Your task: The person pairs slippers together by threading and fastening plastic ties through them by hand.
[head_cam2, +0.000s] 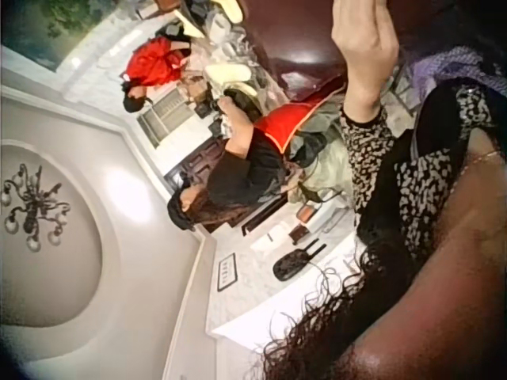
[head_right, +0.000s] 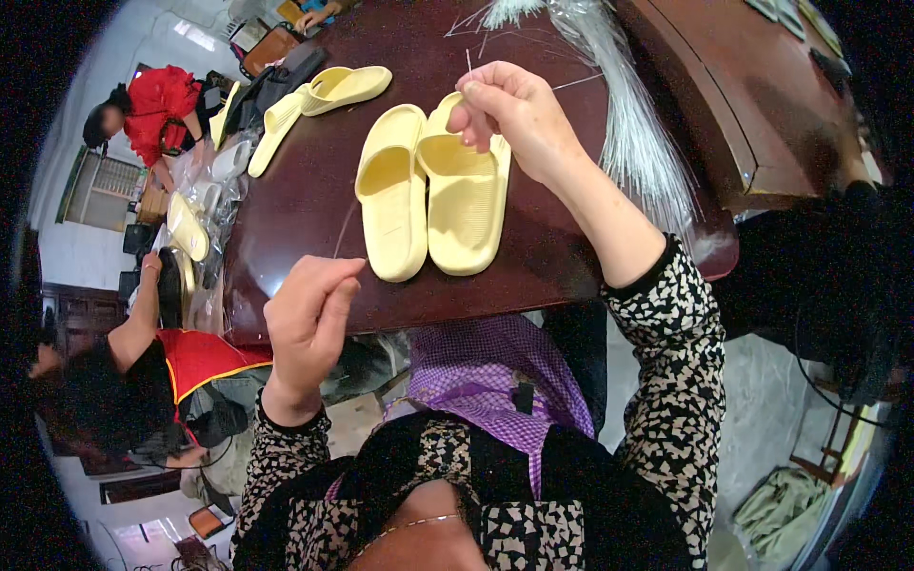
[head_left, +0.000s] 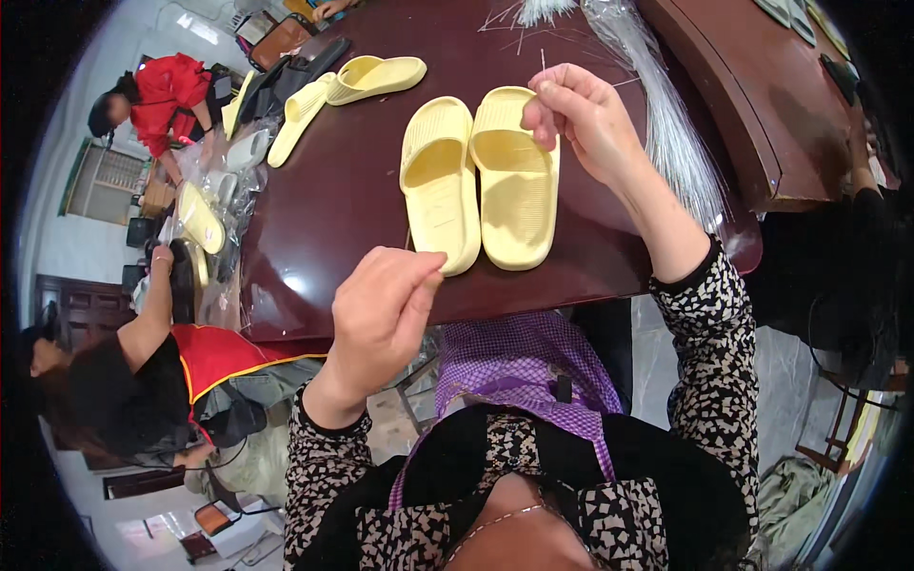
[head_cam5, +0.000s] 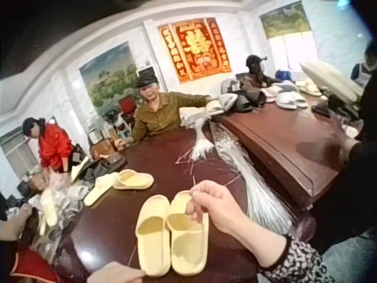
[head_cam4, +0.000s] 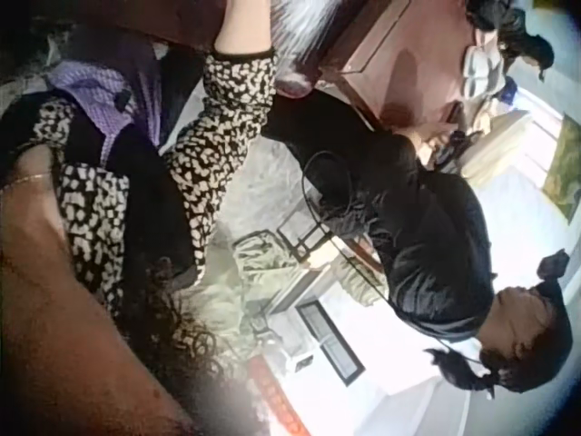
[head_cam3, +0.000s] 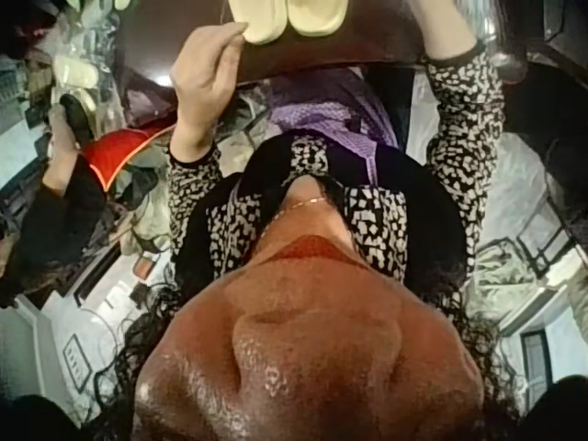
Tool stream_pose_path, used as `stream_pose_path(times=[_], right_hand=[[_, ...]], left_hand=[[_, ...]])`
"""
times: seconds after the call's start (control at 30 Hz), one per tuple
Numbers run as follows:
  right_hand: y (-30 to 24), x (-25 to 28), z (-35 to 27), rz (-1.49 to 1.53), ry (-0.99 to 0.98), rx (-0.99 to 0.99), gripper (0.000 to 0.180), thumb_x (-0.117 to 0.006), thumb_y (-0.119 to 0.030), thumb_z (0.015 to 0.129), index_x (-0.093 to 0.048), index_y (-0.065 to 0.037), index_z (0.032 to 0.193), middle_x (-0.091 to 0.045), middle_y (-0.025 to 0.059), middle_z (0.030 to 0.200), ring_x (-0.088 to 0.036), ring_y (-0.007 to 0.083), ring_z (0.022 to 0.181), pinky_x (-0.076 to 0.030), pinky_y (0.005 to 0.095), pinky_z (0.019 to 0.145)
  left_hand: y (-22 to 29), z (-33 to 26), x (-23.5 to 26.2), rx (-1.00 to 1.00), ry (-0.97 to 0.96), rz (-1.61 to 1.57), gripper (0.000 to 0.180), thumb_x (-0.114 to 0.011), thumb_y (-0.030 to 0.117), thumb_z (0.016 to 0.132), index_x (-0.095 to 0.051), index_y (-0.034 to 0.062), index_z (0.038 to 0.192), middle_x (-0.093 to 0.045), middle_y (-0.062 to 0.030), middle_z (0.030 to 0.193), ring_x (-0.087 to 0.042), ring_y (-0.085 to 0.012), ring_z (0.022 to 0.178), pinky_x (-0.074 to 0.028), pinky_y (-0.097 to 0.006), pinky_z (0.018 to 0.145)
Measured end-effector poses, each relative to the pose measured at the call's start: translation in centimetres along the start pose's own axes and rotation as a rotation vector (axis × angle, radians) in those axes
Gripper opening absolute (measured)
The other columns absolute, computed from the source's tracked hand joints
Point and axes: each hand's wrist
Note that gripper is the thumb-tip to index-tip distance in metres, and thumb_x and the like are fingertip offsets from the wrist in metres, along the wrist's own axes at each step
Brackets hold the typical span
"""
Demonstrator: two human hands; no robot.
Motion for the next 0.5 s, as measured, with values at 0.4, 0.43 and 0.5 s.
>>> stream_pose_path(times=[0.4, 0.43, 0.5], right_hand=[[2.3, -0.6, -2.4, -1.037, -0.170, 0.001, 0.018, -0.052, -0.012, 0.088, -0.058, 0.004, 0.093, -0.061, 0.0148, 0.065, -0.059, 0.0230, 0.055, -0.047, 0.0338, 0.050], [2.6, -0.6, -2.4, -1.186, -0.184, 0.073, 0.018, -0.053, -0.011, 0.087, -0.058, 0.005, 0.093, -0.061, 0.0183, 0.066, -0.062, 0.0276, 0.058, -0.048, 0.0367, 0.053], [2.7, -1.0, -2.3, -1.285, -0.188, 0.078, 0.018, -0.053, -0.011, 0.086, -0.059, 0.005, 0.093, -0.061, 0.0208, 0.068, -0.062, 0.0312, 0.063, -0.049, 0.0389, 0.056]], left_hand=[[-2.6, -2.2, -4.3, -0.044, -0.040, 0.061, 0.010, -0.062, -0.002, 0.078, -0.061, -0.0012, 0.088, -0.060, -0.0143, 0.077, -0.058, -0.0305, 0.070, -0.047, -0.036, 0.062], [-3.3, -2.1, -4.9, -0.043, -0.042, 0.079, 0.009, -0.062, -0.002, 0.078, -0.061, -0.0008, 0.087, -0.060, -0.0142, 0.077, -0.059, -0.0308, 0.071, -0.048, -0.036, 0.062], [-4.3, -1.8, -5.7, -0.041, -0.036, 0.095, 0.008, -0.061, -0.001, 0.078, -0.061, -0.0005, 0.086, -0.060, -0.0142, 0.077, -0.059, -0.0311, 0.071, -0.048, -0.037, 0.063]])
Point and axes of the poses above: each hand's wrist, its own z-axis towards the middle knuckle, its own x-axis out of the back of the hand, y = z × x
